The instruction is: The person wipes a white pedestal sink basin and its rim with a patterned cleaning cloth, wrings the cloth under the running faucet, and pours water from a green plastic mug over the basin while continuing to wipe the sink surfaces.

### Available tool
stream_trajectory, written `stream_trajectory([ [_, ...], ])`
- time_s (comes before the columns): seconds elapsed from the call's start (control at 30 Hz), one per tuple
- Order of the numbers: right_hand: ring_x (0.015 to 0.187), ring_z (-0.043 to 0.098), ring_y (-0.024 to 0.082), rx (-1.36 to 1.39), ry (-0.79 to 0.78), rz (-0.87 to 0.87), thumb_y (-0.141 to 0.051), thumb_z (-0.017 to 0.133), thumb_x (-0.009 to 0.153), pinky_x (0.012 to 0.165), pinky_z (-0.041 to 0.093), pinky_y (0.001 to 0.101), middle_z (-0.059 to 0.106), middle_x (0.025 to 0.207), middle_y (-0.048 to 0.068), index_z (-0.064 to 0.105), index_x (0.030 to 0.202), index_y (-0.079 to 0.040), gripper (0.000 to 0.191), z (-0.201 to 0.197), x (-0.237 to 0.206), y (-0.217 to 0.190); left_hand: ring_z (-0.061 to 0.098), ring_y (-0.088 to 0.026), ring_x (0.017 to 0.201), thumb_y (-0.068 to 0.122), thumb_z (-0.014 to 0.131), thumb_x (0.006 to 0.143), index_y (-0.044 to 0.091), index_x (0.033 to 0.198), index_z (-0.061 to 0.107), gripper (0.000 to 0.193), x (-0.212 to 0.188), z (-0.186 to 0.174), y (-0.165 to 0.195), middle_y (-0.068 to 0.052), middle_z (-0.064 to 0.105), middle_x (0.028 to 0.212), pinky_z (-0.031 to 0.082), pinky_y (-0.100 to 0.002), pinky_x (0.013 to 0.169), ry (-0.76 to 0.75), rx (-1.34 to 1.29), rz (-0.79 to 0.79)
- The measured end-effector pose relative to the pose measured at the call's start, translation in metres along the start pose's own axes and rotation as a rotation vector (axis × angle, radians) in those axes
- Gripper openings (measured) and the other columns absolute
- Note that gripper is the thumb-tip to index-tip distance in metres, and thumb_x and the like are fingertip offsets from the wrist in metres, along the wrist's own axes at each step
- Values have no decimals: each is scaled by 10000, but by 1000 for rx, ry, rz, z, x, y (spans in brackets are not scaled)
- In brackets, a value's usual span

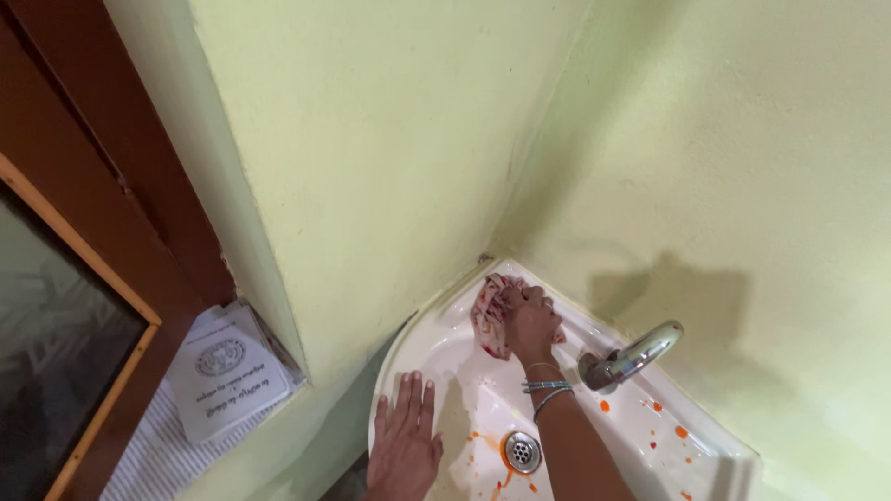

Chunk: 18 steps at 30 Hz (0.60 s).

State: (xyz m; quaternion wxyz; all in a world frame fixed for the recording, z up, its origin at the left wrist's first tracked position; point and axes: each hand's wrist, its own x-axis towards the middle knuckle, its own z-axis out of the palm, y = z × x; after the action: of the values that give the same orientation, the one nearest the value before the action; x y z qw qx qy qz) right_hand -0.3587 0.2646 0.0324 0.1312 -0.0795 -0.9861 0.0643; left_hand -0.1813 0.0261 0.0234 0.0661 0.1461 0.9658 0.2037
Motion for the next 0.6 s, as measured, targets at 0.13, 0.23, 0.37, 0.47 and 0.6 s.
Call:
stream_trajectory([
  [0.13, 1139, 586, 360, 5, 96, -6, -178, 634, 862, 881, 500, 562, 574, 1222, 94, 649, 1264, -269, 412, -12, -25, 15, -42, -298, 1555, 292, 545, 949, 20, 1575, 125, 801, -7, -9, 3, -159, 29, 1679, 29, -550, 1218, 5, 12, 9],
  [0.23, 1173, 585, 378, 3, 160, 58, -147, 585, 925, 908, 513, 560, 549, 1298, 128, 636, 1301, -256, 395, -16, -72, 34, -42, -307, 1553, 282, 541, 948, 14, 1571, 138, 789, -12, -13, 6, -167, 34, 1676, 27, -553, 1217, 40, 6, 31],
  [0.37, 1261, 558, 380, 51, 209, 76, -98, 553, 898, 1012, 454, 562, 505, 1437, 152, 574, 1424, -219, 540, -17, -128, 43, -40, -295, 1554, 276, 539, 948, 26, 1573, 141, 782, -16, -14, 9, -154, 35, 1711, 20, -555, 1217, 33, 5, 34],
  [0.47, 1343, 467, 425, 93, 272, 72, -216, 594, 884, 1071, 391, 591, 453, 1493, 200, 532, 1451, -174, 572, -13, -138, 32, -28, -296, 1555, 263, 548, 939, 28, 1573, 155, 782, -17, -12, 8, -157, 48, 1695, 24, -562, 1212, 58, -8, 53],
  [0.6, 1419, 343, 451, 26, 251, 105, -469, 650, 884, 1004, 333, 691, 395, 1510, 239, 504, 1455, -141, 674, -11, -109, 11, 4, -293, 1555, 251, 549, 929, 47, 1572, 181, 769, -14, -10, 5, -149, 83, 1678, 45, -573, 1204, 110, -2, 71],
])
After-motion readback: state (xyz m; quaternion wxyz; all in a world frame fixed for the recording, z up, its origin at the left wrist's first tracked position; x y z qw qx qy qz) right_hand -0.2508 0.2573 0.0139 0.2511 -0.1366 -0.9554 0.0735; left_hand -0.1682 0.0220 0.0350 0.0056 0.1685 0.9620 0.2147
